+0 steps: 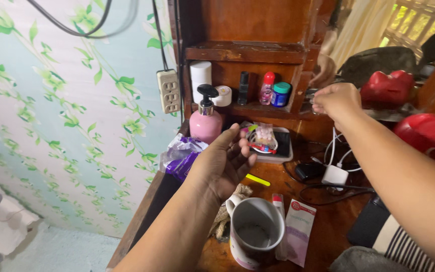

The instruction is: The person wipes a vanity table and various items with a cloth, including a wallet, a lamp, and a hair clipper. They also rearrange toiletries, a mug, and charging cables on the cluttered surface.

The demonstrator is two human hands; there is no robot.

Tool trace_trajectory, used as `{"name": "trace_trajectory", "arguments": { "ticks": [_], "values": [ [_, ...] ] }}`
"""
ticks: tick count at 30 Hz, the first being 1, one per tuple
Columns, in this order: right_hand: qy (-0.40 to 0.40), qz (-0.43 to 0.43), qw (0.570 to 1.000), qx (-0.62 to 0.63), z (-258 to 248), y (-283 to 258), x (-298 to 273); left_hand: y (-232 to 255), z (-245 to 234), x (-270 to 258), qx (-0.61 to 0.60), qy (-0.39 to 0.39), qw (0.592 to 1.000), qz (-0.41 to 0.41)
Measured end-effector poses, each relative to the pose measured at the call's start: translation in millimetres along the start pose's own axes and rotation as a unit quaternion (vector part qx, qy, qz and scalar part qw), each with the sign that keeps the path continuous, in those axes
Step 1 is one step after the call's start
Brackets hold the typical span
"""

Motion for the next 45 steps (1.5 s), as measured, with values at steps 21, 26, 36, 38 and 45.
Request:
{"name": "trace_trajectory", "arguments": {
  "ticks": [21, 26, 36, 38, 45],
  "values": [
    [-0.453, -0.494, 0.726, 0.154, 232.7, -269.0, -397.2, 136.8, -117.3, -122.2, -0.283, -0.121, 0.923, 0.232],
    [-0.345, -0.507, 0.758, -0.222, 313.4, -260.3, -375.2, 147.8, -180.1, -174.7, -0.273, 0.069, 0.923, 0.264],
    [-0.571, -0.444, 0.68, 0.123, 316.8, -267.0, -478.7, 148.2, -206.9, -210.2, -0.245, 0.213, 0.916, 0.234],
    [-0.472, -0.473, 0.736, -0.107, 334.7, -251.3, -450.9, 149.6, -201.3, -225.7, -0.191, 0.24, 0.923, 0.232],
    [-0.4, -0.357, 0.843, -0.055, 285.9, -208.5, -304.1, 163.3, -166.2, -189.6, 0.009, 0.211, 0.929, 0.303]
  ]
}}
Point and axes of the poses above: each hand's wrist, its own x-axis towards the middle knuckle, its own z-axis out of the palm, y = z × x, the point moved 7 cm from there along x, towards the middle knuckle, and after that the axes turned 9 degrees about y, right-handed, at the moved point
